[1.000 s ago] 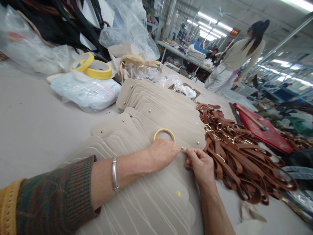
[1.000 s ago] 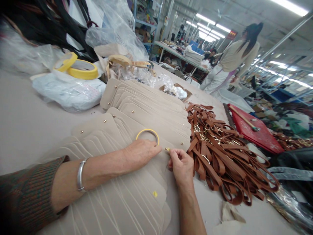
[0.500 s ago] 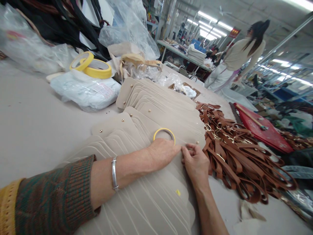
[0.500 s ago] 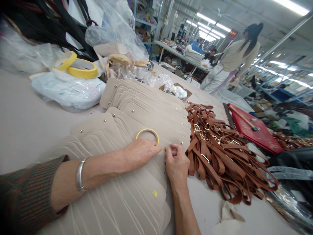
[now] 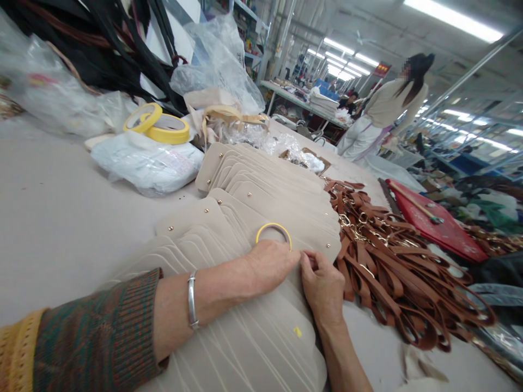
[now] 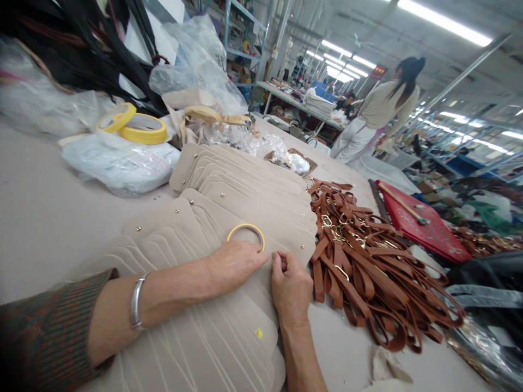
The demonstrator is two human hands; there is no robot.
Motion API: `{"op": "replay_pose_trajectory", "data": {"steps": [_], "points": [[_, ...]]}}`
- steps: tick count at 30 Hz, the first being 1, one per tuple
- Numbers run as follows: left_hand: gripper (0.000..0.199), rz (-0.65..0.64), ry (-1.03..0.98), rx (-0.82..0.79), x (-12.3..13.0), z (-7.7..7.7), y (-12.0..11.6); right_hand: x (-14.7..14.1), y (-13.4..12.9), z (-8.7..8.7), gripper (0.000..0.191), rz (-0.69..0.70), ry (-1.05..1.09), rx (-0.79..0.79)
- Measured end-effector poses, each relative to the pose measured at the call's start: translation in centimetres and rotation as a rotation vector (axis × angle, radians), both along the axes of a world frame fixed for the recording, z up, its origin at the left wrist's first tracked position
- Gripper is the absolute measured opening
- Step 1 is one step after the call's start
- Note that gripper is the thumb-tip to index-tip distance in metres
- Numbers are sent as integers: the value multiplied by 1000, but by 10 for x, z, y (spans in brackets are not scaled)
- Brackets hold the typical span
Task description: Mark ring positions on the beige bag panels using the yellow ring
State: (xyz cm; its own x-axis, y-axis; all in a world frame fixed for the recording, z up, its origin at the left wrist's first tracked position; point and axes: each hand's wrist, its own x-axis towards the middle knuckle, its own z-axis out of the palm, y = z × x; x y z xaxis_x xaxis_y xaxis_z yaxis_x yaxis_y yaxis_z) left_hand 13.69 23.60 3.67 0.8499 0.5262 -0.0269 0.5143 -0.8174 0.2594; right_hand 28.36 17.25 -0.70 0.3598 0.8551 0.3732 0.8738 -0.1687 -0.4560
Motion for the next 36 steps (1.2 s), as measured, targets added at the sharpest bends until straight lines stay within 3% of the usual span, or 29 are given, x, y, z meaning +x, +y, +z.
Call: {"op": "replay_pose_trajectory", "data": {"steps": [4,11,13,17,25,30,34,36], "points": [[16,-37,-128,44,-6,-2,0,5,-5,1,31,81,-24,-65],[16,-30,-327,65,-12,8,4,16,-19,12,28,314,198,-404],[23,-28,-370,18,-11,7,4,20,-19,17,27,289,348,-347],[42,-40,-419,-36,-9,1,3,26,-19,26,32,153,608,-73],[35,-65,-401,-18,-4,-7,1,13,-19,32,16,435,212,221],[31,-81,-367,-26,-5,-5,0,6,-18,31,15,412,16,251],[14,-69,-373,-68,-4,-7,2,0,-16,25,18,350,-105,376],[14,-73,-414,-67,-2,-10,5,-1,-14,22,19,329,-136,426]]}}
